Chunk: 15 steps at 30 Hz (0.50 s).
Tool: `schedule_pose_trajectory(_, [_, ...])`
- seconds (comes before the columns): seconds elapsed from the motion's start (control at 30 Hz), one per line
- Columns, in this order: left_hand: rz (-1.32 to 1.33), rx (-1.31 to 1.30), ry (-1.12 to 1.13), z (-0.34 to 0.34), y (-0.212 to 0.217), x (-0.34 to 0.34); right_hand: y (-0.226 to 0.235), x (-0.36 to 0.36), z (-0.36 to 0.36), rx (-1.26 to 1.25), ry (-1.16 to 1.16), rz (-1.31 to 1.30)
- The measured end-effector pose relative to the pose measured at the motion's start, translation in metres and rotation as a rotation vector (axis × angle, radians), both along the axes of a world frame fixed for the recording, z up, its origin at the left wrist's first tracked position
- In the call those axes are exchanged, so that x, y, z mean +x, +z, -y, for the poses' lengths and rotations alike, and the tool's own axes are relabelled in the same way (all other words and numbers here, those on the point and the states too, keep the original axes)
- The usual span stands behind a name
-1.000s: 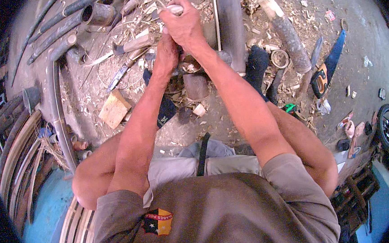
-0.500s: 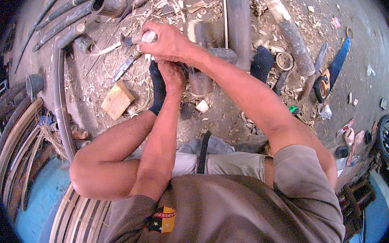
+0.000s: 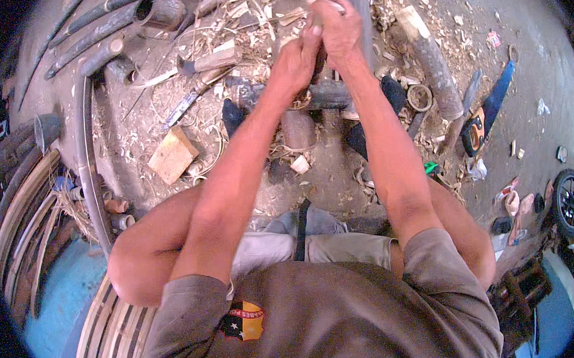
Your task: The person sits on the floor and uses a wooden mallet to repeatedly strike a short bamboo segment held against a larger bamboo frame. They periodically rotate the segment and tap it to shape the end, then insert it into a joint in the frame.
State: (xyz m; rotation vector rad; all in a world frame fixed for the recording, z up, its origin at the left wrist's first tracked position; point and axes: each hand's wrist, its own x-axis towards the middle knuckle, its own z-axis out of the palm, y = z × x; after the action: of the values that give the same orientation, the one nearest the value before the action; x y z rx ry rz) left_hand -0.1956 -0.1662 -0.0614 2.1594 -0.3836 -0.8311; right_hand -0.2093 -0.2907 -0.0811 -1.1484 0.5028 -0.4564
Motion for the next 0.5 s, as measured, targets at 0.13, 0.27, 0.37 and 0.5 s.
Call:
schedule_pose_trajectory(0.13, [-0.035, -0.069, -0.131, -0.001, -0.031, 0.022, -0.046, 0.008, -0.006, 0.355, -0.165, -0.024])
schedule_pose_trajectory(0.27, [-0.03, -0.024, -0.009, -0.011, -0.033, 0.017, -0.064, 0.025, -0.012, 0.492, 0.044, -0.053])
schedule_pose_trajectory(0.37, [-0.082, -0.007, 0.184, -0.024, -0.022, 0.004, -0.061, 0.04, -0.026, 0.492, 0.307, -0.146])
schedule_pose_trajectory(0.5, [0.076, -0.164, 0.55, -0.044, -0.032, -0.028, -0.034, 0.06, -0.059, 0.219, 0.74, -0.198])
